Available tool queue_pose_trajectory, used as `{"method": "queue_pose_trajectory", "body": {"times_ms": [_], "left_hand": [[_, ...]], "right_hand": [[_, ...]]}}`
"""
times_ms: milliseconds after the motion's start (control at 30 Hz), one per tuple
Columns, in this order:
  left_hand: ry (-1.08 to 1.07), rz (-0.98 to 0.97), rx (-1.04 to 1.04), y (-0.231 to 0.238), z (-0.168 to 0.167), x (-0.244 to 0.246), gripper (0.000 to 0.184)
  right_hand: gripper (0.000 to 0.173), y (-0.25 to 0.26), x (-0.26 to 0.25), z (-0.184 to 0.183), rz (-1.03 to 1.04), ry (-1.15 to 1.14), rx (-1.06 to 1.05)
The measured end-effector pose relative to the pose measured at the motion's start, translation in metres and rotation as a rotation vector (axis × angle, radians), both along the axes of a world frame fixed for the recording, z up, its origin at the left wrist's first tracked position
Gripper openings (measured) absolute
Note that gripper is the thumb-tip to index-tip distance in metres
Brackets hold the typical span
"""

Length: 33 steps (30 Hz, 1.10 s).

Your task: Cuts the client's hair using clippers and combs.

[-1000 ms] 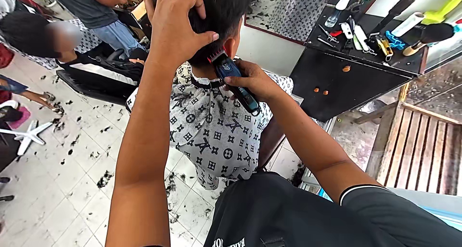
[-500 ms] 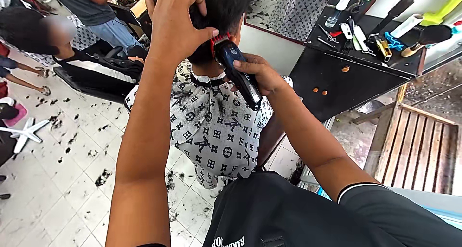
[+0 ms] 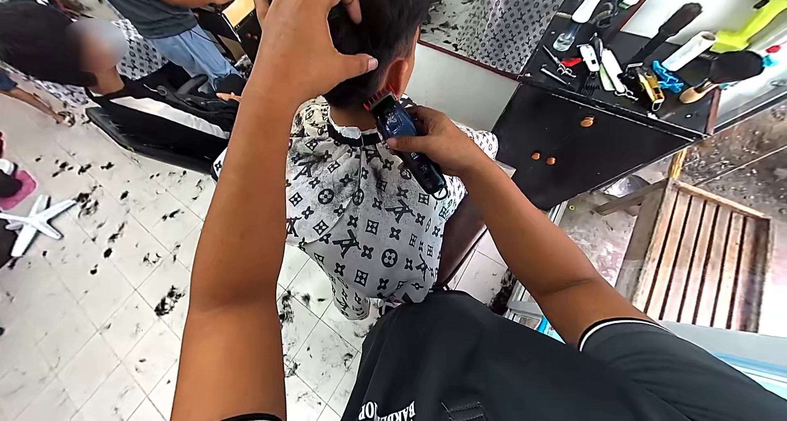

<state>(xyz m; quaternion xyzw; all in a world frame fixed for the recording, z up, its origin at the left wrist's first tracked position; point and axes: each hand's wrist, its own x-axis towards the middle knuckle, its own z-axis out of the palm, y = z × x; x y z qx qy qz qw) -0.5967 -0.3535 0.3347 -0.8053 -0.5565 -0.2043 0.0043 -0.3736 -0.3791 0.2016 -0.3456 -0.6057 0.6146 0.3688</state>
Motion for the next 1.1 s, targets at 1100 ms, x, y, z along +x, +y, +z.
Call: {"method": "queue_pose_trajectory", "body": {"times_ms": [1100], "left_hand": [[0.053,-0.041,-0.010,-0.003,0.002,-0.003,0.049]], "right_hand": [[0.067,-0.006,-0.020,0.011,-0.136,-0.196,0.409]]}}
